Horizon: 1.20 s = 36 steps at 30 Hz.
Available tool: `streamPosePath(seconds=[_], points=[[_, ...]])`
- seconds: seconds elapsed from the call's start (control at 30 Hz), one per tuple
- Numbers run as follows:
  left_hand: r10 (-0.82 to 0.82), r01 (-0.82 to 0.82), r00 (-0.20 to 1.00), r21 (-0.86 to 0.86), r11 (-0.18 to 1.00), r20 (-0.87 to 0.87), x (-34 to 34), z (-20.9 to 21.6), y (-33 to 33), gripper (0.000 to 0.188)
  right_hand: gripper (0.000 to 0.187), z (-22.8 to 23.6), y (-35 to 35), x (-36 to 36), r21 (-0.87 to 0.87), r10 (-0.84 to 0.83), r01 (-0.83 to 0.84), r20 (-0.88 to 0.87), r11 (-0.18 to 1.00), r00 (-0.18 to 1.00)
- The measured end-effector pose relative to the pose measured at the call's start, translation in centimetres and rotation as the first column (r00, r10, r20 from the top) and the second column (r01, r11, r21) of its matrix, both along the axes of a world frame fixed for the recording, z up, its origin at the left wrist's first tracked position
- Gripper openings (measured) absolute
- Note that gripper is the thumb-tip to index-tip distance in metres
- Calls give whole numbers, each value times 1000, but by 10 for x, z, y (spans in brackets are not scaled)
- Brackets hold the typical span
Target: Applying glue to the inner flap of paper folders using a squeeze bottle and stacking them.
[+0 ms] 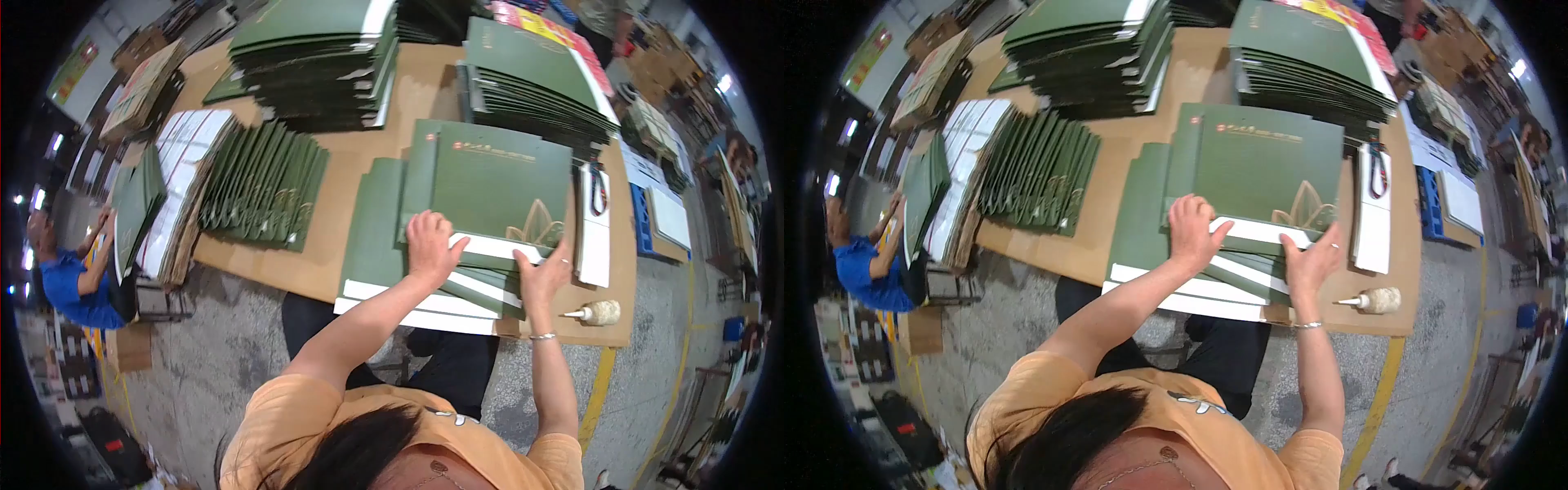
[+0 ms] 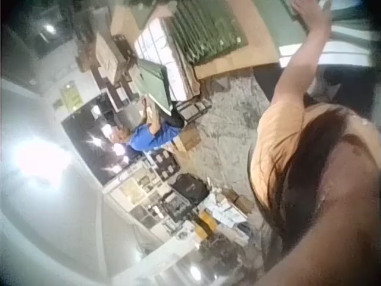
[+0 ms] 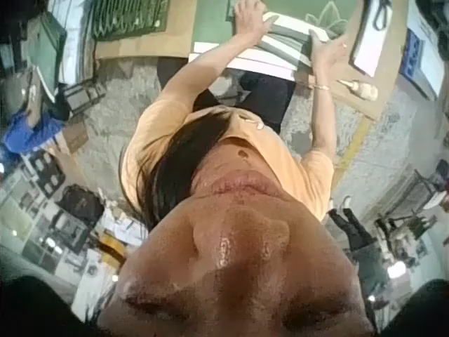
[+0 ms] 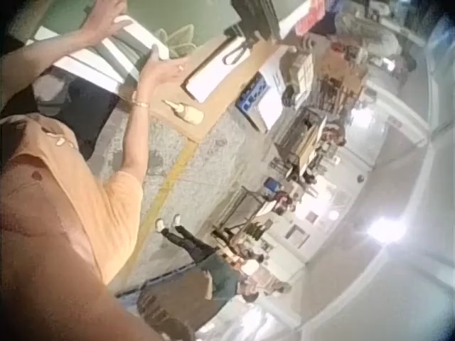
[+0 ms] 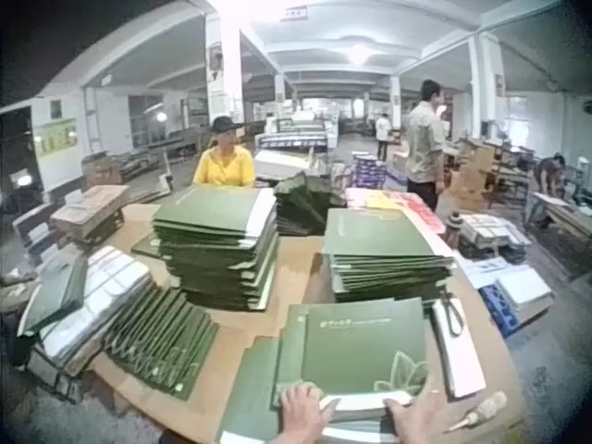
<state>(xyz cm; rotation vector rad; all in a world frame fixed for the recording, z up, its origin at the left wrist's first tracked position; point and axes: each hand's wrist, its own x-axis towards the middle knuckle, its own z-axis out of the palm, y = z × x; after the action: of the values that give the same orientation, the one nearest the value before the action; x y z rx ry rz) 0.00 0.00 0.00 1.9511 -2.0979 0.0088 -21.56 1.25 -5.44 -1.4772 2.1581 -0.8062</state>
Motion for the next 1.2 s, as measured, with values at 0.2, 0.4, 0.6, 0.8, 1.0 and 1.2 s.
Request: streamPosePath(seconds=[0.2,0.4,0.6,0.8,1.0,1.2], points=[[-102,-14,890,-249,968,-445,-123,-32,-85,32,90,79,-112,-146,-79,-28,-6,-433,997,901],[223,-247,960,134,960,170,4,9,-93,56,88,203,-115,-108,-163,270,-299,-176,940,947],[-37,-192,797,311,931,602,99,-44,-109,47,94,190,-127,1,-66,415,-449,-282,891,865],[134,-207,811,65,976,569,124,17,-117,40,99,127,-130,89,46,462,-467,-260,883,848],[26,-166,859,231,959,511,125,28,-117,46,87,25,-111,226,59,480,-503,220,862,849],[-77,-44,916,289,956,394,112,-2,-127,43,55,-58,-141,235,-187,815,-815,-98,549,572]])
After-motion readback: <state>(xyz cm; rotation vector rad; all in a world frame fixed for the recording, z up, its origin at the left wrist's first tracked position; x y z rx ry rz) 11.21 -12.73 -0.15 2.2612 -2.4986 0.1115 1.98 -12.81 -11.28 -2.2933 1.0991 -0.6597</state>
